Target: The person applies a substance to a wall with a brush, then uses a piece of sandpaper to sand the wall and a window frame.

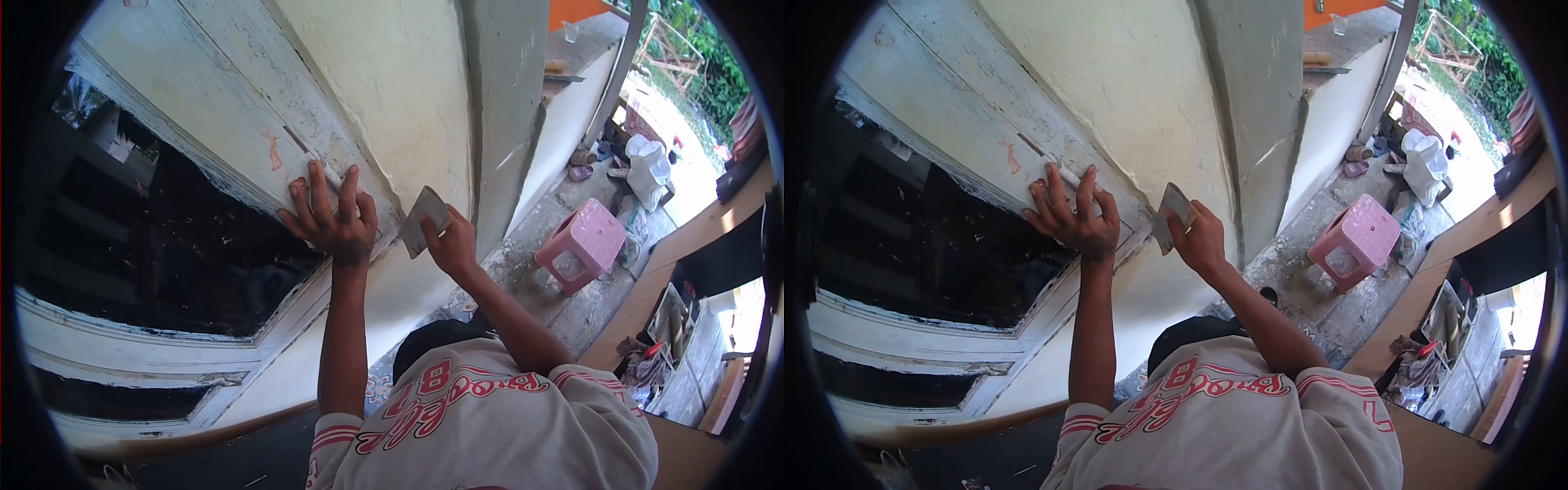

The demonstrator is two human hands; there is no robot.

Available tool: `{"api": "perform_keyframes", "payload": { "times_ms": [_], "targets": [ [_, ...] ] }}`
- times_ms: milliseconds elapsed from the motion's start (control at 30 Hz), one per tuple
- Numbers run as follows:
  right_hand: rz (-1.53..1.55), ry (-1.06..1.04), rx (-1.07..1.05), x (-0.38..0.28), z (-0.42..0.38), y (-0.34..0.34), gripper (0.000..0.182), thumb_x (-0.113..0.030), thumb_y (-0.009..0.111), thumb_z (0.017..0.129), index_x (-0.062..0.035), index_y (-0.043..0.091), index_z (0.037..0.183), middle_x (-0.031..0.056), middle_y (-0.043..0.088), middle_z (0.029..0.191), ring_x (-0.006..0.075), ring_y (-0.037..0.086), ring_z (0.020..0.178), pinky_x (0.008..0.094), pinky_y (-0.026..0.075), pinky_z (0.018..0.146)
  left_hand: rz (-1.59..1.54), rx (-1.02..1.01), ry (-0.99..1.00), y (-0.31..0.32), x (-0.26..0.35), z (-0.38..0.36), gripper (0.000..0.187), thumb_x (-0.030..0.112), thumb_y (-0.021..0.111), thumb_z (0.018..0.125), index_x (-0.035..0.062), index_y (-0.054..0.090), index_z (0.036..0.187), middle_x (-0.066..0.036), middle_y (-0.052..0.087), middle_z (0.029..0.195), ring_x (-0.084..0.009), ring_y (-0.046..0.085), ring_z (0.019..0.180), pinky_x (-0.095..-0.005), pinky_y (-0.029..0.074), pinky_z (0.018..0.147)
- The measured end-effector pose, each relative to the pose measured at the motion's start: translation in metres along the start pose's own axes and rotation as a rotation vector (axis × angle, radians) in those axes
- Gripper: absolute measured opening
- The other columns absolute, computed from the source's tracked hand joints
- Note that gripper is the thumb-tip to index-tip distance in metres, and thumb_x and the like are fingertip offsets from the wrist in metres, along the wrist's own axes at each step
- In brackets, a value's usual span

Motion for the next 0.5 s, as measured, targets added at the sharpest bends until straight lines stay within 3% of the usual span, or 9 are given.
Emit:
{"api": "perform_keyframes", "payload": {
  "times_ms": [167, 300, 500],
  "targets": [
    [0.1, -0.11, 0.114, -0.028, 0.007, -0.015, 0.011, -0.007, 0.071, 0.087, -0.0008, 0.065, 0.094, 0.0145, 0.064, 0.093, 0.0352, 0.067, 0.079, 0.0407, 0.053, 0.07, 0.02, 0.012, -0.013, 0.001, -0.001, -0.003, 0.027, 0.022, 0.062, 0.092, 0.0301, 0.069, 0.116, -0.014, 0.052, 0.148, -0.0395, 0.035, 0.145, -0.0614, 0.013, 0.119],
    [0.185, -0.247, 0.159, -0.046, 0.022, -0.018, 0.015, 0.002, 0.074, 0.083, -0.0027, 0.065, 0.094, 0.0116, 0.066, 0.093, 0.029, 0.069, 0.078, 0.038, 0.054, 0.069, 0.002, 0.008, -0.017, 0.001, -0.001, -0.007, 0.028, 0.021, 0.062, 0.092, 0.0291, 0.067, 0.119, -0.015, 0.051, 0.148, -0.0404, 0.032, 0.146, -0.0607, 0.011, 0.12],
    [0.21, -0.361, 0.037, -0.069, 0.058, -0.017, 0.02, -0.002, 0.078, 0.082, -0.0017, 0.066, 0.098, 0.0118, 0.067, 0.092, 0.0283, 0.07, 0.076, 0.0367, 0.055, 0.064, -0.036, -0.043, 0.032, -0.007, 0.0, 0.002, 0.029, 0.013, 0.065, 0.091, 0.0252, 0.065, 0.117, -0.02, 0.048, 0.15, -0.0421, 0.025, 0.149, -0.0608, 0.012, 0.12]
  ]
}}
Point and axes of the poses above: each hand's wrist, its own z-axis towards the middle knuckle, its own y-axis out of the palm, x = y × z, the point moved 4 cm from there along z, towards the middle knuckle
